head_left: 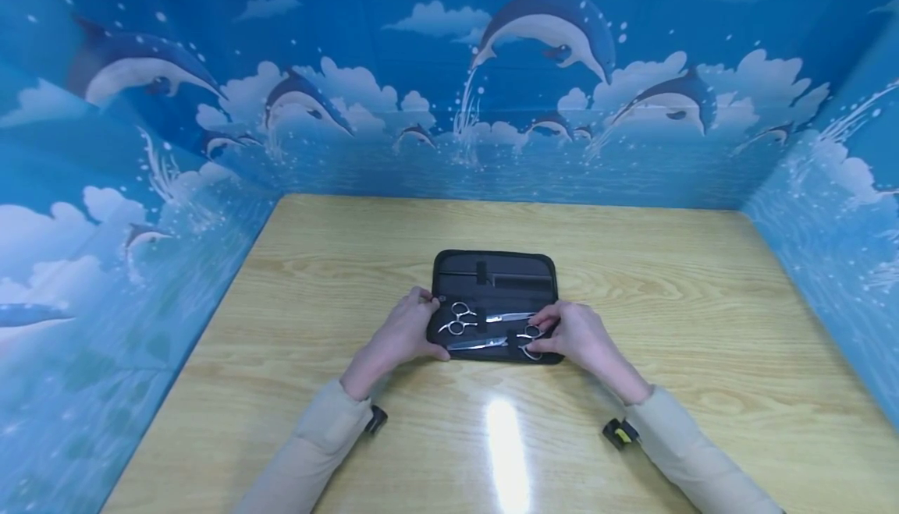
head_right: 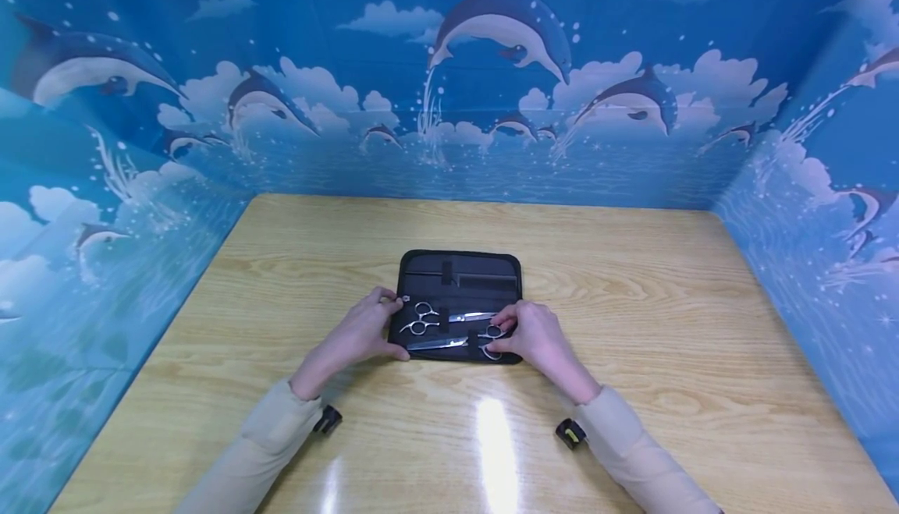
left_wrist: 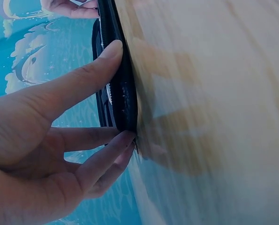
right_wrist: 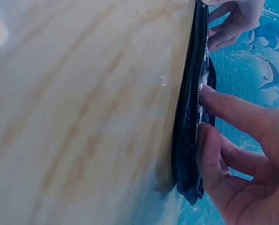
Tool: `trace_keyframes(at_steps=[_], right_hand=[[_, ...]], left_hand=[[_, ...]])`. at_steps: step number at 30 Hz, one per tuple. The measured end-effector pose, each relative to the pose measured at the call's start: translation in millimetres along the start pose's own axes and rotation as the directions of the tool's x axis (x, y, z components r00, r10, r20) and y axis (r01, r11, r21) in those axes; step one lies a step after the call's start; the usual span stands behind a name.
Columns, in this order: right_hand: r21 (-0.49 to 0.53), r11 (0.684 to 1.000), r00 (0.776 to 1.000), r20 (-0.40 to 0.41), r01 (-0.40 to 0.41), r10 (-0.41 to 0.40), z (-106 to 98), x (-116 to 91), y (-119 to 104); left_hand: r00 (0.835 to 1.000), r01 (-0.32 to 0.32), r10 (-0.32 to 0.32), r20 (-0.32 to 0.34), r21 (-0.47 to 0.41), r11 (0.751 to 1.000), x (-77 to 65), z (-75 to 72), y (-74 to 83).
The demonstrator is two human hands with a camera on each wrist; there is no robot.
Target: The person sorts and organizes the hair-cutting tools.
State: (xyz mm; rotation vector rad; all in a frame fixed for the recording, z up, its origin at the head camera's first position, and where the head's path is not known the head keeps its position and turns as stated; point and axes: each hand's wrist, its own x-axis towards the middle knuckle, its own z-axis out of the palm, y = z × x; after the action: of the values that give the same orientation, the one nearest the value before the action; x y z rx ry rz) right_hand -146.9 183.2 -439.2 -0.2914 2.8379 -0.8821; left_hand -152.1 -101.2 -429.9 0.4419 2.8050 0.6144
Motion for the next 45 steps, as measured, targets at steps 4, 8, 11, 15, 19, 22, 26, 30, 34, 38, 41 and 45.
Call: trace_keyframes(at_steps=[4, 8, 11, 15, 19, 22, 26, 30, 34, 38, 41, 45], right_hand=[[-0.015, 1.0, 1.0, -0.005, 0.009, -0.009, -1, 0, 0], [-0.035, 0.999, 0.999, -0.009, 0.031, -0.032, -2, 0, 1], [-0.043, 0.998, 0.999, -0.004, 0.049, -0.049, -3, -1, 1], [-0.046, 0.997, 0.998, 0.007, 0.062, -0.062, -3, -1, 3], [-0.051, 0.996, 0.997, 0.016, 0.075, -0.074, -3, -1, 5], [-0.05, 0.995, 0.996, 0.022, 0.086, -0.085, -3, -2, 7], [-0.028, 0.996, 0.996, 0.035, 0.087, -0.086, -5, -3, 10], [0.06, 0.996, 0.998, -0.008, 0.064, -0.064, -7, -3, 13], [0.116, 0.991, 0.986, -0.157, 0.065, -0.047, -10, -1, 18], [0.197, 0.98, 0.978, -0.209, 0.041, 0.001, -15, 2, 24], [0.276, 0.961, 0.988, -0.144, -0.021, 0.063, -18, 5, 25], [0.374, 0.92, 0.99, -0.024, -0.119, 0.138, -21, 8, 24]], left_hand=[[1.0, -0.001, 0.001, 0.002, -0.004, 1.0, 0.3, 0.5, 0.3], [1.0, -0.002, 0.002, -0.001, -0.004, 1.0, 0.1, -0.1, 1.0], [1.0, 0.0, 0.0, 0.0, -0.002, 1.0, -0.1, -0.8, 2.0], [1.0, 0.001, -0.001, 0.003, -0.002, 1.0, -0.2, -1.5, 3.4], [1.0, 0.005, -0.005, 0.009, -0.011, 1.0, 0.0, -2.3, 4.6], [1.0, -0.001, 0.001, 0.007, -0.009, 1.0, 0.7, -1.9, 4.2], [1.0, -0.021, 0.021, 0.004, -0.009, 1.0, 1.9, -2.4, 2.1], [0.999, -0.026, 0.026, 0.02, -0.028, 0.999, 3.4, -5.5, -0.3], [1.0, 0.018, -0.017, 0.016, -0.082, 0.996, 7.2, -7.3, -3.6], [0.996, 0.054, -0.063, -0.056, -0.158, 0.986, 10.2, -7.9, -7.8], [0.989, 0.056, -0.085, -0.119, -0.229, 0.972, 12.3, -8.1, -10.8], [0.98, 0.06, -0.123, -0.157, -0.357, 0.932, 16.4, -7.8, -13.6]])
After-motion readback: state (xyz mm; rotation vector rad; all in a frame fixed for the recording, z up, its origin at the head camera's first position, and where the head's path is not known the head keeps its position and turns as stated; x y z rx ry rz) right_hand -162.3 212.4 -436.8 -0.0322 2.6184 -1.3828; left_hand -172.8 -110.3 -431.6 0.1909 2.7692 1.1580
